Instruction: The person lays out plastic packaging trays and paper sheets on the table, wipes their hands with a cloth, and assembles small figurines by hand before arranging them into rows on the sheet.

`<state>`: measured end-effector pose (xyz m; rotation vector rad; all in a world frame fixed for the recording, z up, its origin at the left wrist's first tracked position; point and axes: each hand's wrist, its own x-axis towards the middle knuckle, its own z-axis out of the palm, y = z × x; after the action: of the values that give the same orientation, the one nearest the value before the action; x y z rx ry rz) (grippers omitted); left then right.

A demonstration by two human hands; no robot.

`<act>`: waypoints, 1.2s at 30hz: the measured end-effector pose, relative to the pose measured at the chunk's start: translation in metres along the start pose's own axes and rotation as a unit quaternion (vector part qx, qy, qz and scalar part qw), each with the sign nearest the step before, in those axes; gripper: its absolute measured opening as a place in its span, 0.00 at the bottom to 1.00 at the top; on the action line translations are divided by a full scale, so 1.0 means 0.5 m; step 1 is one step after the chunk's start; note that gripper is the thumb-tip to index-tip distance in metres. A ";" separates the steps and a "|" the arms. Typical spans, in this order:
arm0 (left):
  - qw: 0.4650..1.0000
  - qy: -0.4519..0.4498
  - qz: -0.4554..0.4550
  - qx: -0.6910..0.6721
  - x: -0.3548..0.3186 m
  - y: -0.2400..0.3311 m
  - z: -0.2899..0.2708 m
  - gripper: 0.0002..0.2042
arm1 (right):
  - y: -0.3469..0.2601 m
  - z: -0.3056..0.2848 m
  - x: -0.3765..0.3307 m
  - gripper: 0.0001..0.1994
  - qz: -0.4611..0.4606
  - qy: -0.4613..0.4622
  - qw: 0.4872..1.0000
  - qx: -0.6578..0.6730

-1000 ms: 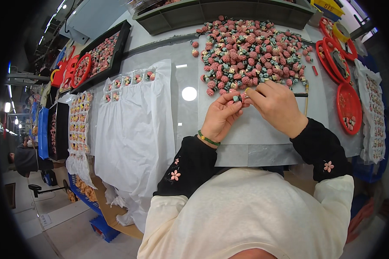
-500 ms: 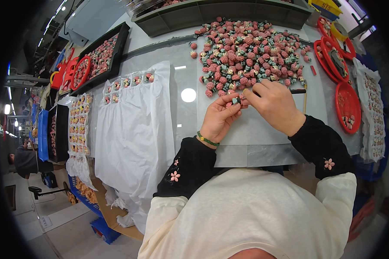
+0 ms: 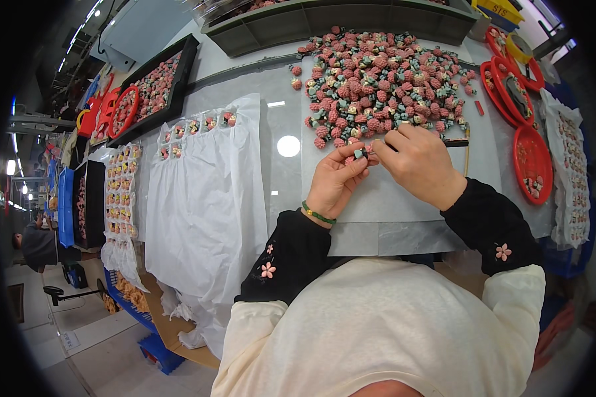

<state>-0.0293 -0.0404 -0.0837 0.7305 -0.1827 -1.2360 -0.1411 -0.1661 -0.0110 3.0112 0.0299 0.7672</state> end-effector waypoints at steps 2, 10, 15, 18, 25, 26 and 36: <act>1.000 0.002 -0.001 0.002 -0.001 0.000 0.000 0.14 | -0.001 0.000 -0.001 0.05 0.000 0.001 1.000 0.000; 1.000 0.006 0.006 -0.008 -0.002 -0.002 0.005 0.13 | -0.004 0.002 -0.011 0.07 0.020 -0.001 1.000 -0.001; 1.000 -0.009 -0.005 0.004 0.007 0.001 0.012 0.11 | 0.016 -0.013 -0.025 0.09 0.121 0.075 0.989 0.033; 1.000 -0.003 0.012 0.023 0.003 0.006 -0.006 0.11 | 0.063 -0.021 -0.048 0.11 0.191 0.137 0.971 0.046; 0.998 -0.034 -0.014 0.048 -0.007 0.009 0.017 0.11 | 0.195 -0.013 -0.241 0.13 0.439 0.007 0.894 -0.093; 0.997 -0.053 -0.023 0.043 0.004 -0.001 0.008 0.12 | 0.206 -0.010 -0.263 0.13 0.470 -0.038 0.877 -0.091; 0.984 -0.091 -0.102 0.115 -0.010 -0.002 0.059 0.12 | 0.031 -0.054 -0.089 0.12 0.233 0.057 0.888 0.392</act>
<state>-0.0465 -0.0481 -0.0607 0.8508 -0.4147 -1.4956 -0.1929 -0.1823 -0.0077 3.7903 -0.5299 1.2159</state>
